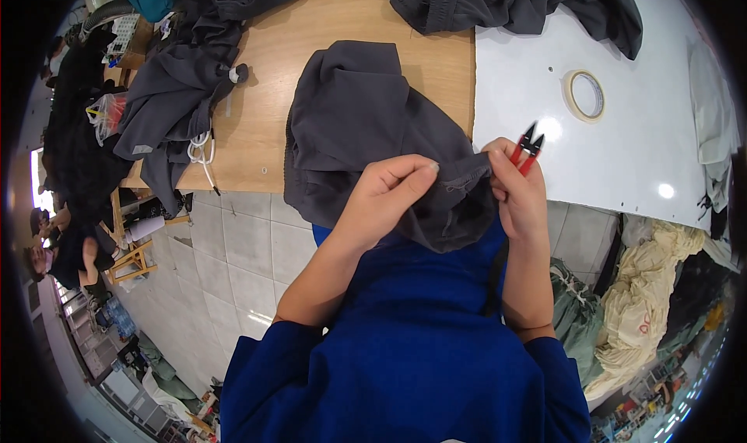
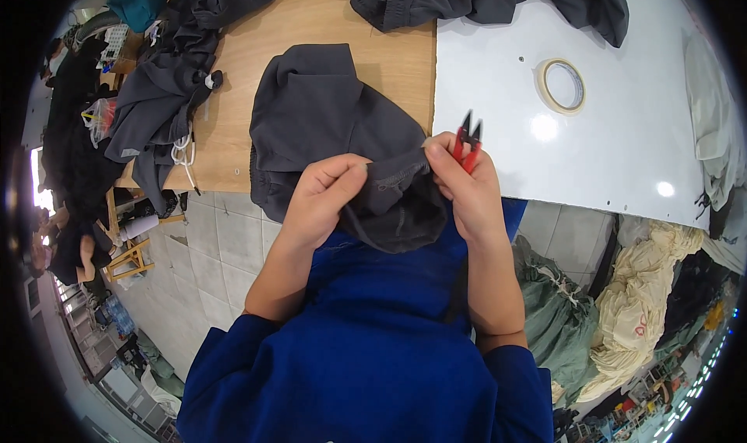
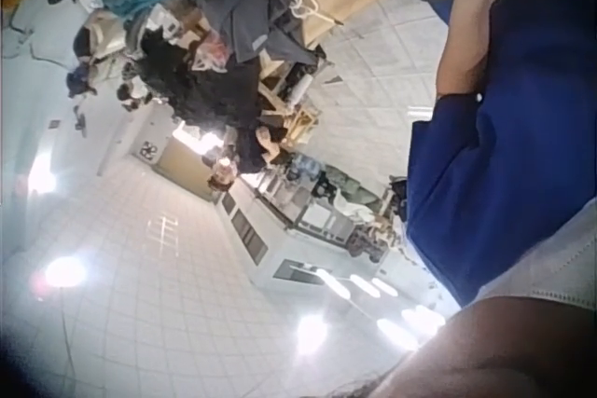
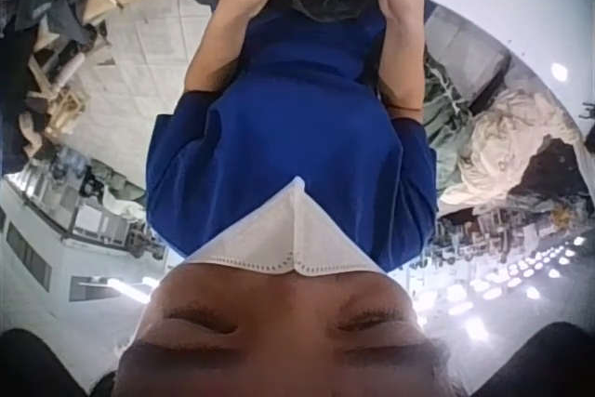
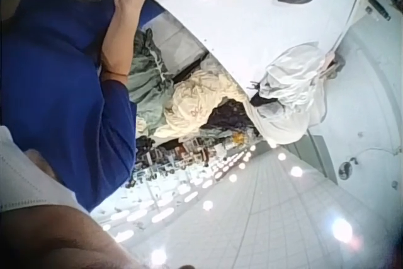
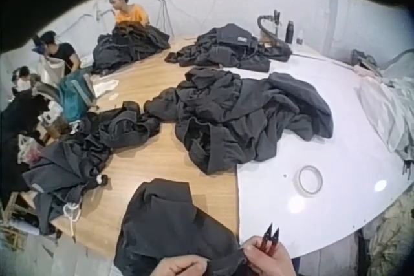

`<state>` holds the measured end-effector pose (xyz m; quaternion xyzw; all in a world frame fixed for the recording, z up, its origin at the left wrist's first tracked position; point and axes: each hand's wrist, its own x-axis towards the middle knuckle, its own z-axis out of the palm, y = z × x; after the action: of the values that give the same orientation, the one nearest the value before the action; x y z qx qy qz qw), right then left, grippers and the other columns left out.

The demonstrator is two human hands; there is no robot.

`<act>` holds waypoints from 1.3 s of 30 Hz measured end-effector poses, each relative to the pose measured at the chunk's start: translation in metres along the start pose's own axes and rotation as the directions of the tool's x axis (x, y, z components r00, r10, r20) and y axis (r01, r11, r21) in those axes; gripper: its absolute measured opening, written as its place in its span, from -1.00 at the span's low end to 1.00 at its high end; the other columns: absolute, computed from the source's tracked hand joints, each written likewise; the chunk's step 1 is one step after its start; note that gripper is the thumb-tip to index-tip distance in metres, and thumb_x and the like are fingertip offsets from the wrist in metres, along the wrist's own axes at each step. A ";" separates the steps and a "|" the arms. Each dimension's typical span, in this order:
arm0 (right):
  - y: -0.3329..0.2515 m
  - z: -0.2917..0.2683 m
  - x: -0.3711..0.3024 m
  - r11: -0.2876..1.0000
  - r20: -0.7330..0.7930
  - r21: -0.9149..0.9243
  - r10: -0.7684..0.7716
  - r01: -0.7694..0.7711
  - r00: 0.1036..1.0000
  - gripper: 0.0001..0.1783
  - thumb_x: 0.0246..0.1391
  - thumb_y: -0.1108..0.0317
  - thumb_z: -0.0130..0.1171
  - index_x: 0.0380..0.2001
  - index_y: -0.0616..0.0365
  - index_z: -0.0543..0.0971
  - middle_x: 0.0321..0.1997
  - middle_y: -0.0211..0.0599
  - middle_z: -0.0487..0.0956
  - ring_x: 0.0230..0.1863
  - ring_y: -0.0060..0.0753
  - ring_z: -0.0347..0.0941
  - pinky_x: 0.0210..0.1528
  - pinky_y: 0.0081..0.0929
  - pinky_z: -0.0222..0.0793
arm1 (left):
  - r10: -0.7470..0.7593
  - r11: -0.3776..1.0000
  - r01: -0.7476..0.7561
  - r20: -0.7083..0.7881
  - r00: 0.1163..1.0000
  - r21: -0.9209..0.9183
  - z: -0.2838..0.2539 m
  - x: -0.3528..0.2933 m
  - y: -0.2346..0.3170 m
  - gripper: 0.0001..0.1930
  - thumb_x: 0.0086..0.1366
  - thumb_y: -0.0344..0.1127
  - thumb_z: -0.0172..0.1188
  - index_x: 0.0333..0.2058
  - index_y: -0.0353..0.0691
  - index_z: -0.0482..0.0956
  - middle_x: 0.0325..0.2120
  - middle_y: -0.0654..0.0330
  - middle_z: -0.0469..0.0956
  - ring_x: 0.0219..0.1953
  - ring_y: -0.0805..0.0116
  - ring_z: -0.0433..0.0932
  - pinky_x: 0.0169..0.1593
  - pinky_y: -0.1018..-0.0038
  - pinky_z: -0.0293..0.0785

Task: Trim loose threads from a pair of manufactured grey shorts using small hand snips.

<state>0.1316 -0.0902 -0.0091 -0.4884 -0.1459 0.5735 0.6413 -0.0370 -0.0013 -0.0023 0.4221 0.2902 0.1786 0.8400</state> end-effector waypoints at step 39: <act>0.010 -0.001 -0.035 0.416 0.445 -0.526 -0.609 0.742 0.656 -0.49 -0.42 0.05 0.43 -0.39 0.16 0.57 -0.76 -0.52 0.25 -0.76 -0.55 0.12 -0.66 -0.63 0.00 | -0.038 0.995 0.035 -0.033 0.999 -0.093 0.005 -0.004 0.017 -0.76 0.25 -0.31 0.07 -0.30 -0.41 0.57 -0.43 0.33 0.55 -0.38 0.71 0.39 -0.27 0.74 0.29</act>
<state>0.1162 -0.1227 -0.0048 -0.5266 -0.5847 0.2134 0.5790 -0.0376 0.0037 0.0150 0.3740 0.3040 0.1839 0.8566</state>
